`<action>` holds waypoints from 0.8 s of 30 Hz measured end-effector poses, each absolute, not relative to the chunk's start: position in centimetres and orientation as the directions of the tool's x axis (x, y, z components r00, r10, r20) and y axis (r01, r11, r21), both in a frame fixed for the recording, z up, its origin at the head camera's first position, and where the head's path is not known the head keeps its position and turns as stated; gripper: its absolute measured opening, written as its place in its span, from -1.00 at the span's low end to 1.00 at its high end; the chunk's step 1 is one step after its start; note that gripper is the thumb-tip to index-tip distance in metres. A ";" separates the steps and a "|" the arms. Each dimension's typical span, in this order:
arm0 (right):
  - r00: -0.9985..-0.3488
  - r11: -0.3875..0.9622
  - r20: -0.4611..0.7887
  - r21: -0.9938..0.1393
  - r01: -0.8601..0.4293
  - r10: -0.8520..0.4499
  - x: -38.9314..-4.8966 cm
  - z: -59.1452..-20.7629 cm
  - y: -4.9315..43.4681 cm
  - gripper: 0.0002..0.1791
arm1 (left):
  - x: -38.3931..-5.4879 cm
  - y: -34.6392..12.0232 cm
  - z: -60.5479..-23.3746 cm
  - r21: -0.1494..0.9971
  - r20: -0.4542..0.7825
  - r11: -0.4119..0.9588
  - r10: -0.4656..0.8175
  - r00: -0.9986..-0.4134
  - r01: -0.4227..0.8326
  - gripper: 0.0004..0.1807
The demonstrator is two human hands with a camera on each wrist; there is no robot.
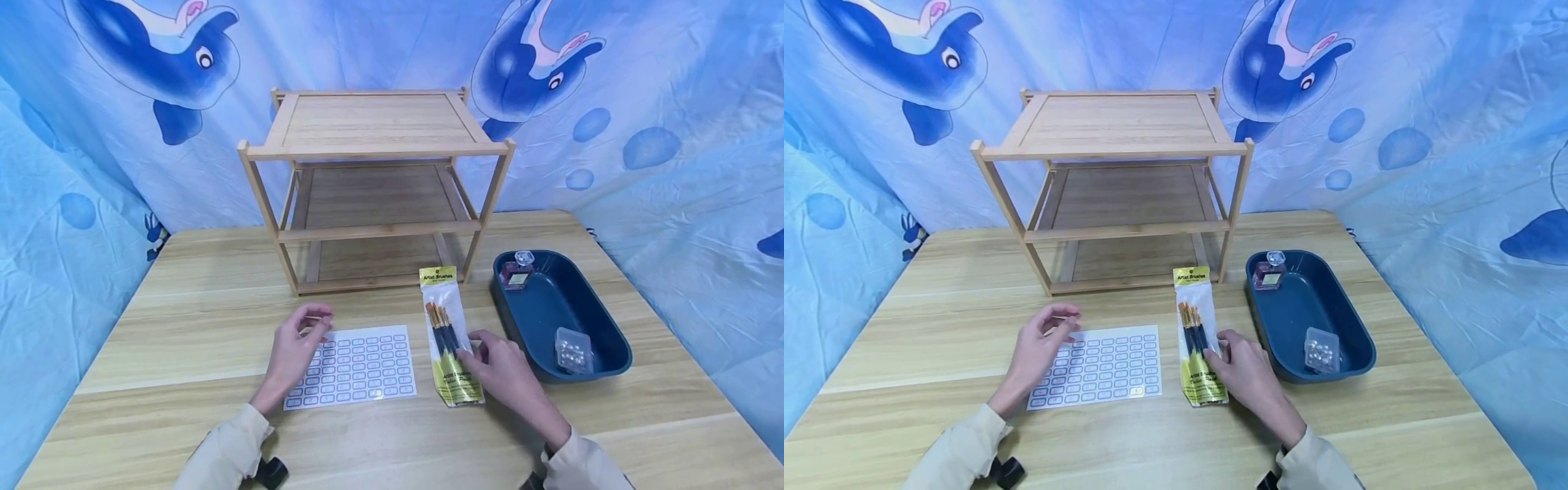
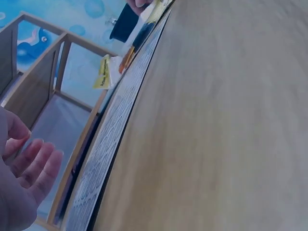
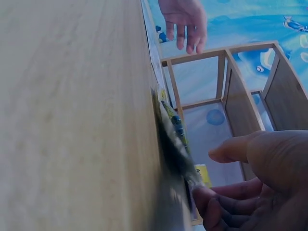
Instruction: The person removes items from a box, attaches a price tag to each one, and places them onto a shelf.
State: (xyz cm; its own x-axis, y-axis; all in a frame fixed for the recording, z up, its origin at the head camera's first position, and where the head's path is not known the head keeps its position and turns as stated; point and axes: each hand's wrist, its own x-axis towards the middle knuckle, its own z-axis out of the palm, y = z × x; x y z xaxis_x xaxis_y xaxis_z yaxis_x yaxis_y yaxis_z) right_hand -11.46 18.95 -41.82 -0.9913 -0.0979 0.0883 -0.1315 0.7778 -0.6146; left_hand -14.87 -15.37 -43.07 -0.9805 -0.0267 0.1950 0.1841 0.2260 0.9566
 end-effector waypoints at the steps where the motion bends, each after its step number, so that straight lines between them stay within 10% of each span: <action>1: -0.990 0.784 0.101 -0.605 -0.139 -0.097 -11.4 -41.7 18.9 -0.59 | -14.9 -15.5 -43.1 0.952 0.199 0.242 -0.030 -0.980 0.186 -0.80; 24: -0.910 0.621 0.248 -0.668 -0.410 -0.334 -12.5 -41.8 15.2 -0.80 | -15.5 -18.9 -43.4 0.641 0.192 0.729 0.149 -0.970 0.239 -0.66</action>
